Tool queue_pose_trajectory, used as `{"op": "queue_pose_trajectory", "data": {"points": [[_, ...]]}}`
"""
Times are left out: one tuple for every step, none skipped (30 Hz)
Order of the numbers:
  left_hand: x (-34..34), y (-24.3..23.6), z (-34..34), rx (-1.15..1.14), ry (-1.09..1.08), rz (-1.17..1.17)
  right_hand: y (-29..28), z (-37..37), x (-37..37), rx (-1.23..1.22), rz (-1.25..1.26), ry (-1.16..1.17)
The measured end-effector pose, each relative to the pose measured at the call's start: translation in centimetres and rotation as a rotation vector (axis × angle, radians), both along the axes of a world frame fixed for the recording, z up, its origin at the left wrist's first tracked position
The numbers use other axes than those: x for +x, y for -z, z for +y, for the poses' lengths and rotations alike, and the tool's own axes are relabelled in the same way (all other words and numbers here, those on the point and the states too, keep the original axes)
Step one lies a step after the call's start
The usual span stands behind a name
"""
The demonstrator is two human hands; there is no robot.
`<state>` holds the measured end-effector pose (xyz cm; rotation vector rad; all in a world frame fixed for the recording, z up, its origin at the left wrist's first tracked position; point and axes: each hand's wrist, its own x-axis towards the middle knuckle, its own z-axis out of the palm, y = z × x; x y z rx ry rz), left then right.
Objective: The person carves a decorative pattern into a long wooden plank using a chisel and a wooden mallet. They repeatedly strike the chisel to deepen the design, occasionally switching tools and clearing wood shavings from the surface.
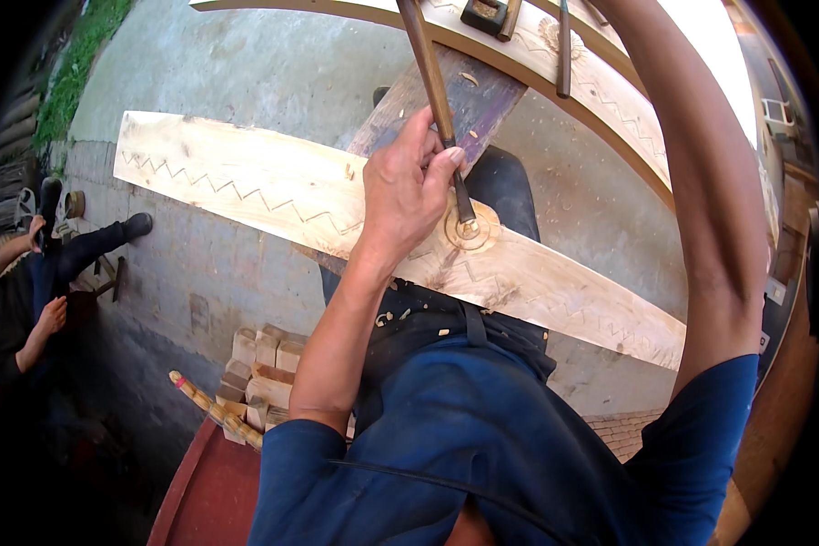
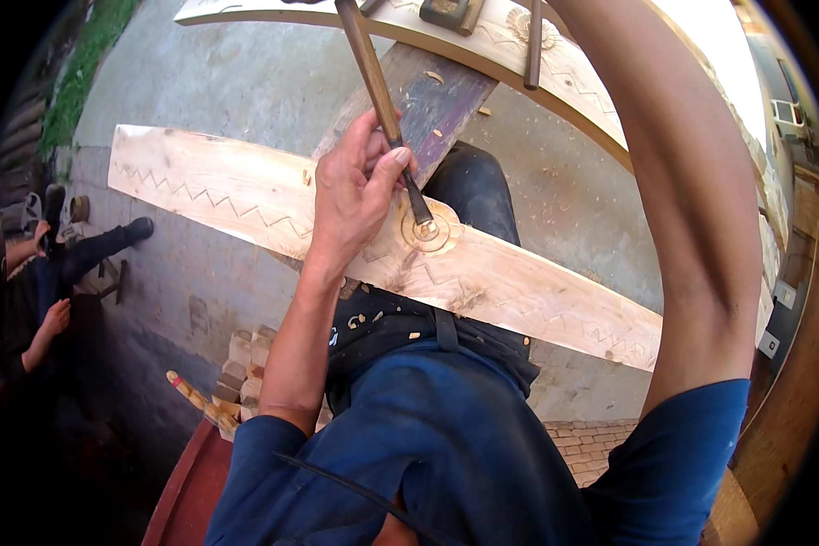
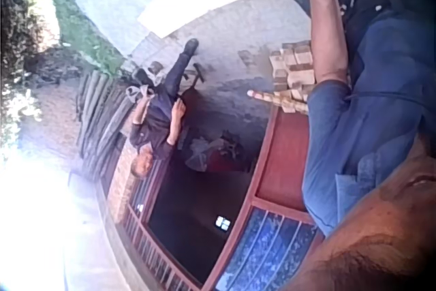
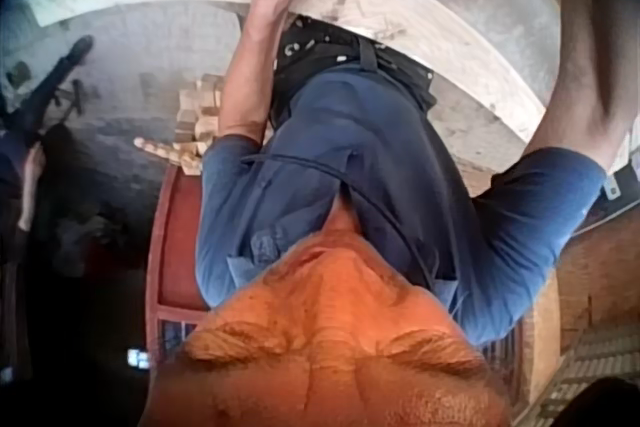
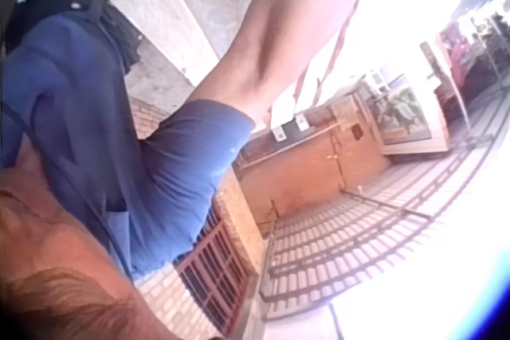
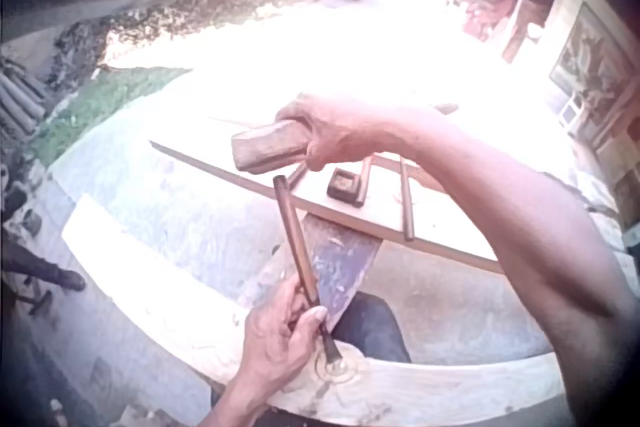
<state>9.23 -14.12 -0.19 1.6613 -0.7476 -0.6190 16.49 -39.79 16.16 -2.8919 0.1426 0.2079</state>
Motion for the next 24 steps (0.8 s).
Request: {"op": "queue_pose_trajectory", "data": {"points": [[-0.1, -0.1, -0.2, -0.009, 0.006, 0.001, 1.9, -1.1, -0.1, 0.024, -0.125, 0.053], [-0.1, -0.2, -0.3, -0.015, 0.004, 0.003, 2.4, -0.7, -0.1, 0.052, -0.249, 0.098], [-0.1, -0.2, -0.2, -0.021, 0.002, 0.004, 2.2, -0.8, -0.3, 0.01, -0.14, 0.05], [0.0, -0.2, -0.1, -0.001, 0.002, -0.002, 0.7, 0.5, -0.7, -0.03, -0.034, -0.003], [0.1, -0.2, 0.1, 0.019, 0.001, -0.009, -0.5, 1.2, -0.7, -0.071, 0.072, -0.057], [0.1, -0.2, 0.2, 0.031, 0.012, -0.014, -1.1, 0.6, -0.2, 0.009, 0.174, -0.056], [0.1, -0.4, 0.2, -0.012, 0.038, 0.06, -1.0, 0.3, -0.7, 0.077, 0.088, -0.013], [0.3, -0.4, 0.2, -0.046, 0.064, 0.144, -0.2, -0.3, -1.3, 0.153, 0.011, 0.03], [0.4, -0.5, 0.3, -0.084, 0.088, 0.217, 0.0, -0.5, -1.8, 0.223, -0.077, 0.071], [0.6, -0.6, 0.8, -0.15, 0.068, 0.323, 0.1, -0.5, -1.9, 0.25, -0.069, 0.08], [0.9, -0.7, 1.4, -0.216, 0.047, 0.43, 0.2, -0.5, -2.0, 0.277, -0.06, 0.089], [1.0, -0.7, 1.7, -0.282, 0.027, 0.537, 0.2, -0.4, -2.2, 0.305, -0.051, 0.098], [0.9, -0.6, 1.7, -0.287, -0.007, 0.499, 0.1, -0.2, -2.4, 0.333, -0.041, 0.107], [0.6, -0.4, 1.6, -0.292, -0.042, 0.46, -0.1, 0.0, -2.6, 0.339, -0.039, 0.097], [0.4, -0.4, 1.4, -0.297, -0.071, 0.423, -0.6, 0.2, -3.1, 0.344, -0.037, 0.092], [0.2, -0.5, 1.1, -0.279, -0.082, 0.393, -0.9, 0.3, -3.4, 0.349, -0.034, 0.088], [0.1, -0.5, 1.0, -0.251, -0.068, 0.364, -0.7, 0.2, -3.6, 0.28, -0.053, 0.078], [0.1, -0.3, 1.0, -0.226, -0.056, 0.335, -0.3, 0.2, -3.6, 0.21, -0.07, 0.066], [0.0, -0.2, 0.9, -0.2, -0.043, 0.307, 0.1, 0.1, -3.6, 0.139, -0.086, 0.055], [-0.1, -0.1, 0.8, -0.194, -0.033, 0.292, 0.5, -0.1, -3.8, 0.134, -0.091, 0.072], [-0.1, 0.1, 1.0, -0.179, -0.047, 0.27, 1.3, 0.3, -3.2, 0.143, -0.097, 0.066], [0.0, 0.3, 1.3, -0.164, -0.062, 0.249, 1.8, 0.6, -2.7, 0.152, -0.103, 0.06], [0.0, 0.4, 1.5, -0.15, -0.08, 0.238, 2.1, 0.7, -2.3, 0.188, -0.089, 0.047], [0.0, 0.3, 1.2, -0.151, -0.06, 0.239, 1.1, 0.9, -3.1, 0.203, -0.07, 0.072]]}}
